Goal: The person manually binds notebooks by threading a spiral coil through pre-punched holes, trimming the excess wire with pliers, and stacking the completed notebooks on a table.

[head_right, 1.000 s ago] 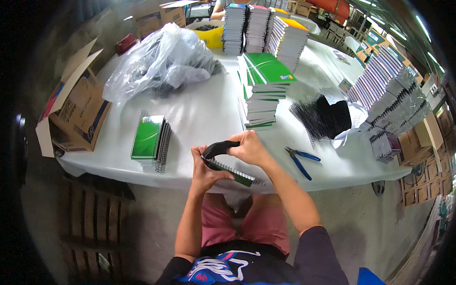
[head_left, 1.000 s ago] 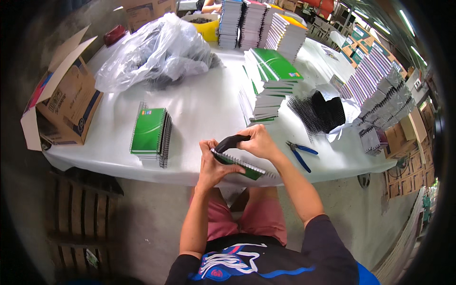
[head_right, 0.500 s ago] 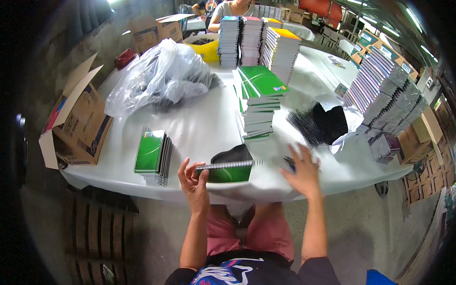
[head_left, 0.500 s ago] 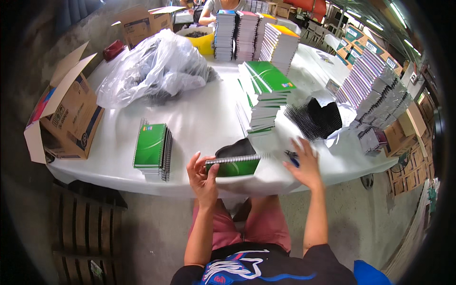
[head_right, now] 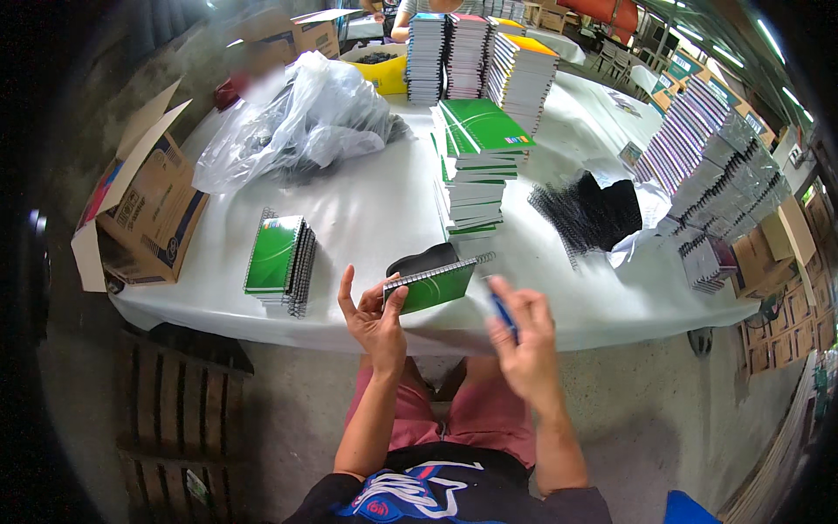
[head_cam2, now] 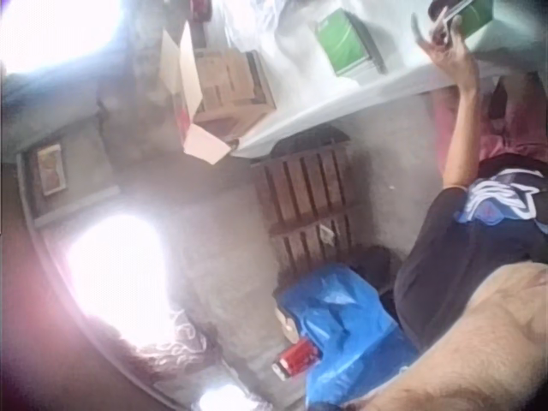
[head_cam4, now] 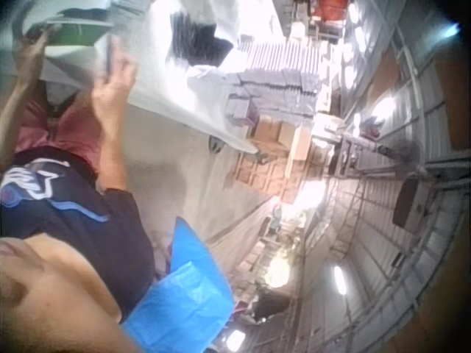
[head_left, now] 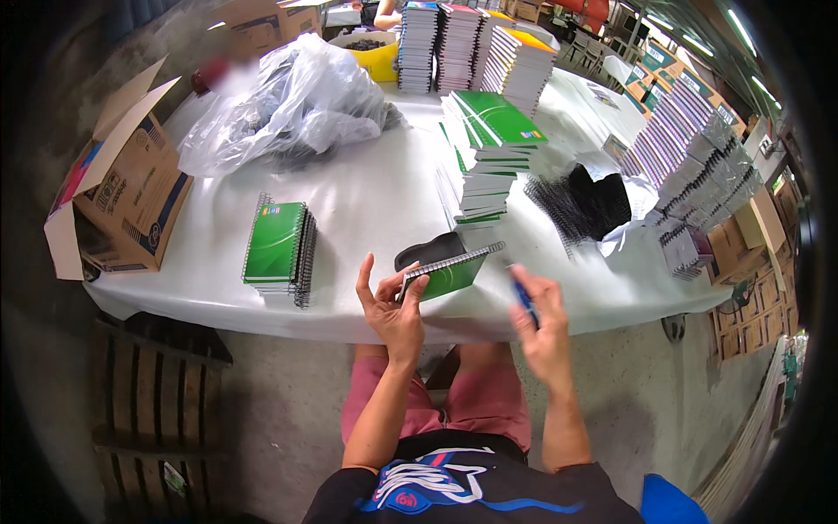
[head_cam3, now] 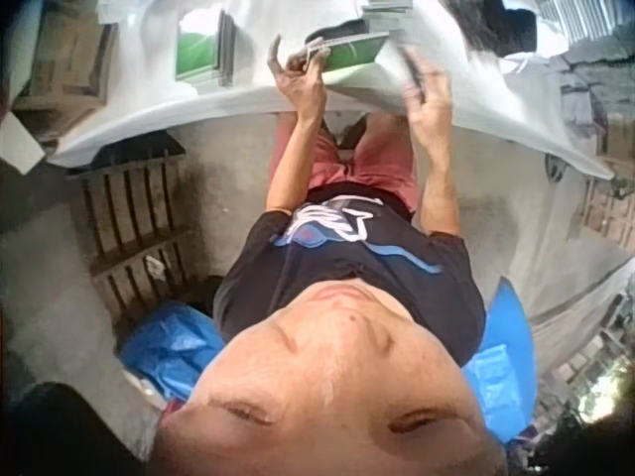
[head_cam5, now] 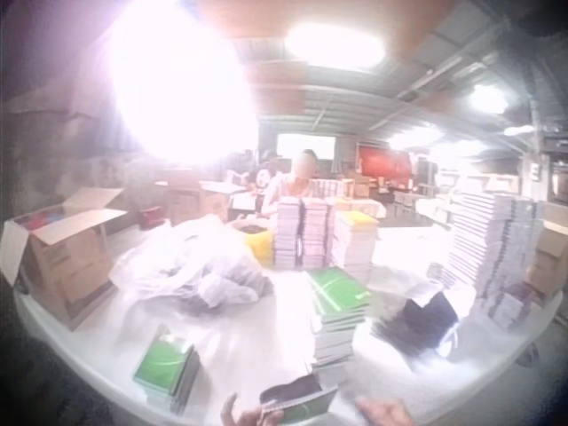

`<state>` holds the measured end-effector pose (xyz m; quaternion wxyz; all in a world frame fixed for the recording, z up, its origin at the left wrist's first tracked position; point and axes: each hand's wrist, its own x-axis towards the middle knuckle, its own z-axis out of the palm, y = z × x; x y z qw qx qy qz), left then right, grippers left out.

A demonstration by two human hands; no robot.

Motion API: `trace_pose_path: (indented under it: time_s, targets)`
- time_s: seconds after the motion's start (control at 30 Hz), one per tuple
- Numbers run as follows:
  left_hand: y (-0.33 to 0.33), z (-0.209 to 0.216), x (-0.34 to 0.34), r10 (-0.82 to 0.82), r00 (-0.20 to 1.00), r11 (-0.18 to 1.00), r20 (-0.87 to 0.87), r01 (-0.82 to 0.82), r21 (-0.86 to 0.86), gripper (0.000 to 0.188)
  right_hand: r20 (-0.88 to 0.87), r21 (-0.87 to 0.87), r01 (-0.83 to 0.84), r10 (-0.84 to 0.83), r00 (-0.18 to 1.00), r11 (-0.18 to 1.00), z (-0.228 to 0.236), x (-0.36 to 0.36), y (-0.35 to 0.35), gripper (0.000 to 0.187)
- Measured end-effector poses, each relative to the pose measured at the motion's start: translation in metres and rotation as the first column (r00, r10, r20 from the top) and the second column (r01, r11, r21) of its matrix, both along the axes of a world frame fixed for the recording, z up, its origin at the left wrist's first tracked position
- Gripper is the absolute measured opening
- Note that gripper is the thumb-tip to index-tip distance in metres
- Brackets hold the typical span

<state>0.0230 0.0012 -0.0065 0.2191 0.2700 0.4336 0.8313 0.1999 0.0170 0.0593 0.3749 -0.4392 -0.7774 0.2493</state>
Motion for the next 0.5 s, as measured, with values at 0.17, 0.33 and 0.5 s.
trace_pose_path:
  time_s: [0.17, 0.33, 0.5]
  targets:
    - [-0.002, -0.006, 0.001, 0.075, 0.981, 0.997, -0.178, -0.074, 0.009, 0.074, 0.258, 0.21, -0.135, 0.078, 0.963, 0.968, 0.016, -0.032, -0.025, 0.041]
    - [-0.004, -0.003, 0.001, 0.124, 0.945, 0.992, -0.304, -0.117, 0.04, 0.074, 0.269, 0.186, -0.154, 0.101, 0.958, 0.97, 0.02, -0.037, -0.022, 0.04]
    - [-0.003, 0.0, 0.003, 0.163, 0.91, 0.986, -0.381, -0.135, 0.099, 0.072, 0.31, 0.114, -0.163, 0.121, 0.943, 0.98, 0.027, -0.036, -0.023, 0.04]
